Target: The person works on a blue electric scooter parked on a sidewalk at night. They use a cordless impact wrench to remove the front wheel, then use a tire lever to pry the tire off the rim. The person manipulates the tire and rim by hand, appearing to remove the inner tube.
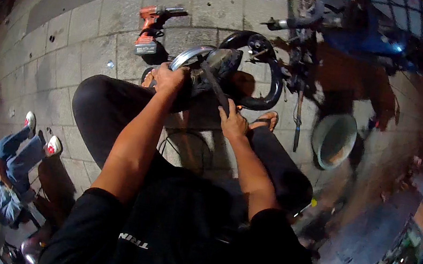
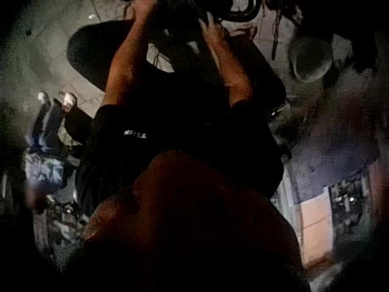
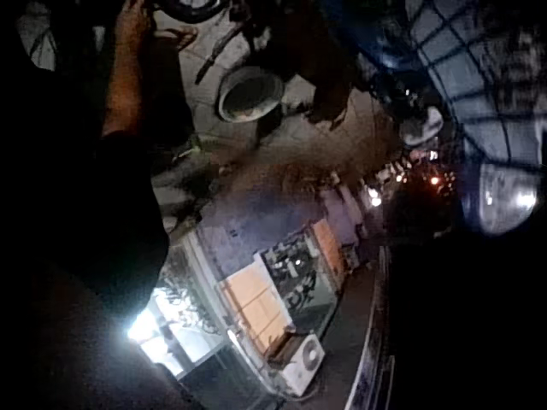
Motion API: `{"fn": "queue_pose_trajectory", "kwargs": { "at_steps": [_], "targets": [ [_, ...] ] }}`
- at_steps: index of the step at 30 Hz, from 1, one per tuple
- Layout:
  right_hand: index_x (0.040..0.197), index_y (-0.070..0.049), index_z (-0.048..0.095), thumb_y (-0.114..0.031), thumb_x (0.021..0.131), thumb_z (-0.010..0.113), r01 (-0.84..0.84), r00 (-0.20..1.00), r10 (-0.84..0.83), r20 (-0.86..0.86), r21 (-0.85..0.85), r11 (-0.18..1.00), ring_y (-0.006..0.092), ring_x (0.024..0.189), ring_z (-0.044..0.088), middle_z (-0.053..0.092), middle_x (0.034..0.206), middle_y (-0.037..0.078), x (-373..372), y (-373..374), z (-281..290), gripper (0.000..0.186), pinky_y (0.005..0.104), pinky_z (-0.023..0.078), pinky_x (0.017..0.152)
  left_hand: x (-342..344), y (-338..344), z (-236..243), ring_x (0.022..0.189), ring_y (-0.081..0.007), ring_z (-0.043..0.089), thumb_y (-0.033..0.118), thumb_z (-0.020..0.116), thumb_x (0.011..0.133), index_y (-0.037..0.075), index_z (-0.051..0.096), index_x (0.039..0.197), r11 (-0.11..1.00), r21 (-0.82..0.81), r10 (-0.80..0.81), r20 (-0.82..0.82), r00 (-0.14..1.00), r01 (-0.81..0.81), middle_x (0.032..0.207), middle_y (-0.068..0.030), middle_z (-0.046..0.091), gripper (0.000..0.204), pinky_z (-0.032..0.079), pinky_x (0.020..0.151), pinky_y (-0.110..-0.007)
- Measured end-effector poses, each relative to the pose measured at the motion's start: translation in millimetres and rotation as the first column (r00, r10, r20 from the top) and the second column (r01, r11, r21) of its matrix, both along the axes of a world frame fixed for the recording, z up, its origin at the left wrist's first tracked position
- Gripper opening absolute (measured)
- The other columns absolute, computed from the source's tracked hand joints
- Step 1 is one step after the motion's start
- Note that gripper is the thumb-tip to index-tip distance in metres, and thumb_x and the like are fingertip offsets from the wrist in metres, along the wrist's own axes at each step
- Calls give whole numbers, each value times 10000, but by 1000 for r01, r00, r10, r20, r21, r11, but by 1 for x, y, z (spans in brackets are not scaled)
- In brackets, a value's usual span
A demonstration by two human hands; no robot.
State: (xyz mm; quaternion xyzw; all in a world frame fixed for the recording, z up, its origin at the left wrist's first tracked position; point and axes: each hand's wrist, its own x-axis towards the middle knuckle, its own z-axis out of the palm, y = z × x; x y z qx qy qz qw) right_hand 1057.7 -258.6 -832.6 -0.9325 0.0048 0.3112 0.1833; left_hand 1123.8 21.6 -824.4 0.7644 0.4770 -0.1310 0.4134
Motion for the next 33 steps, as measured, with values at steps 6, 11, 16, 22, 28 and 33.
{"fn": "queue_pose_trajectory", "kwargs": {
  "at_steps": [6,11,16,22,28,33],
  "targets": [
    [1587,-260,348,-584,1034,481,17,996,-14,-85,42,999,487,995,684,715,1135,272,-4,-6,-47,655,575,514,897,6,-22,28,1554,-385,209,457,778,798,88,595,1329,986,103,-114,-145,983,129,1513,-183,495,672,355,1153,-604],
    [1560,-207,371,-603,1037,459,-97,993,91,-71,-76,992,482,908,702,719,1081,264,2,-29,22,661,585,536,804,-10,-30,44,1511,-370,308,459,777,806,78,594,1338,992,73,-103,-54,993,107,1486,-154,526,679,373,1132,-587],
    [1514,-170,433,-577,1018,510,-285,937,323,132,-246,927,490,988,695,732,1046,255,16,-68,101,646,625,489,887,-19,-48,70,1398,-340,473,467,800,792,93,613,1342,994,29,-102,-14,995,103,1440,-130,567,692,373,1110,-564],
    [1392,-112,576,-560,1009,537,-317,948,300,-101,-295,901,460,1072,685,729,1091,263,52,-54,213,591,569,511,939,-29,-65,93,1405,-351,471,432,816,777,71,603,1371,997,-73,-29,-26,999,27,1437,-145,579,727,317,1163,-531],
    [1172,-101,760,-481,945,639,-472,878,425,-218,-536,700,342,1123,711,744,1202,153,109,21,289,458,471,559,936,-38,-61,69,1394,-356,477,429,816,769,71,603,1368,998,-14,-66,1,998,66,1423,-160,586,730,308,1156,-556],
    [1102,-75,777,-334,902,656,-512,858,421,-295,-565,647,346,1056,740,765,1146,150,134,38,286,349,453,574,912,-45,-73,90,1399,-364,465,425,805,776,63,599,1376,997,-66,-33,9,999,33,1425,-156,586,730,295,1163,-555]
  ]
}}
